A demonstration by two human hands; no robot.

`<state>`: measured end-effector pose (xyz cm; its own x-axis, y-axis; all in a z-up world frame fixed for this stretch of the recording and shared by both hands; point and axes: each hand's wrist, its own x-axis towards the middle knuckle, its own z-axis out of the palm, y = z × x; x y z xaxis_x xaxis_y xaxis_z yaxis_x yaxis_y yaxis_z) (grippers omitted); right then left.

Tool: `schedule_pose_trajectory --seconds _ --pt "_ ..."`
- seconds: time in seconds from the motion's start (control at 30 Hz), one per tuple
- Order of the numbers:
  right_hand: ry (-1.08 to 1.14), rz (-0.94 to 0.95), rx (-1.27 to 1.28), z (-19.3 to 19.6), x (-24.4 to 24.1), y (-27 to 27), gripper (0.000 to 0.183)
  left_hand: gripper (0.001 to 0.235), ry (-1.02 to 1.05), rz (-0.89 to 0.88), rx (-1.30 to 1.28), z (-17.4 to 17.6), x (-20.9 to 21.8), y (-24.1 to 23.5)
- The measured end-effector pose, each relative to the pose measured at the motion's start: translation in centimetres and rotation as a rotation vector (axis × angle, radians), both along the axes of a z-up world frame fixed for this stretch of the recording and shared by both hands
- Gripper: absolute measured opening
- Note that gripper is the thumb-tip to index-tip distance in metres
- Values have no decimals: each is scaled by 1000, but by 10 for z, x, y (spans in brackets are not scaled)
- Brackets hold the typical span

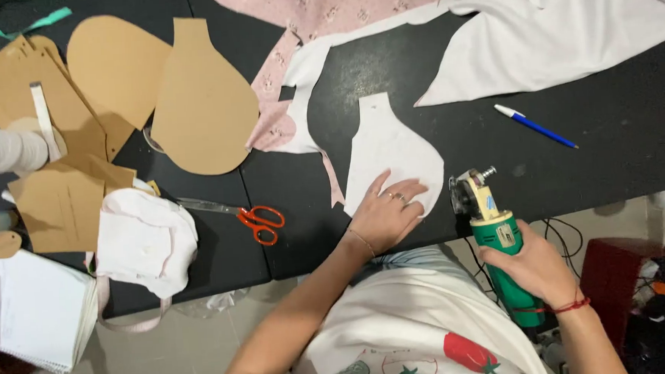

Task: The person places a cardboard pattern on a piece of white fabric and traces its outline with a blue pen. They then use an electric rotary cutter to cut the fabric along the traced lines. The person repeats this process with a second piece of fabric.

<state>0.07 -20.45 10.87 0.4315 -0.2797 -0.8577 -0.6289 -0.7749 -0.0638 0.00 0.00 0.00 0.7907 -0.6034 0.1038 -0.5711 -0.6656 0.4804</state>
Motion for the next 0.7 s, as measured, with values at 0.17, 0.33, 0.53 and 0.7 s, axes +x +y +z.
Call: schedule_pose_trajectory --seconds 0.17,0.33,0.53,0.7 --pt "5 60 -2 1 14 10 46 7 84 5 -249 -1 3 -2" --pt "-51 89 -22 -1 26 17 56 16 128 -79 -196 -1 5 2" --pt "-47 97 -15 -5 32 17 51 16 36 -62 -173 -4 4 2" --pt "-38 155 -35 -7 40 15 55 15 -34 -50 -182 -4 3 2"
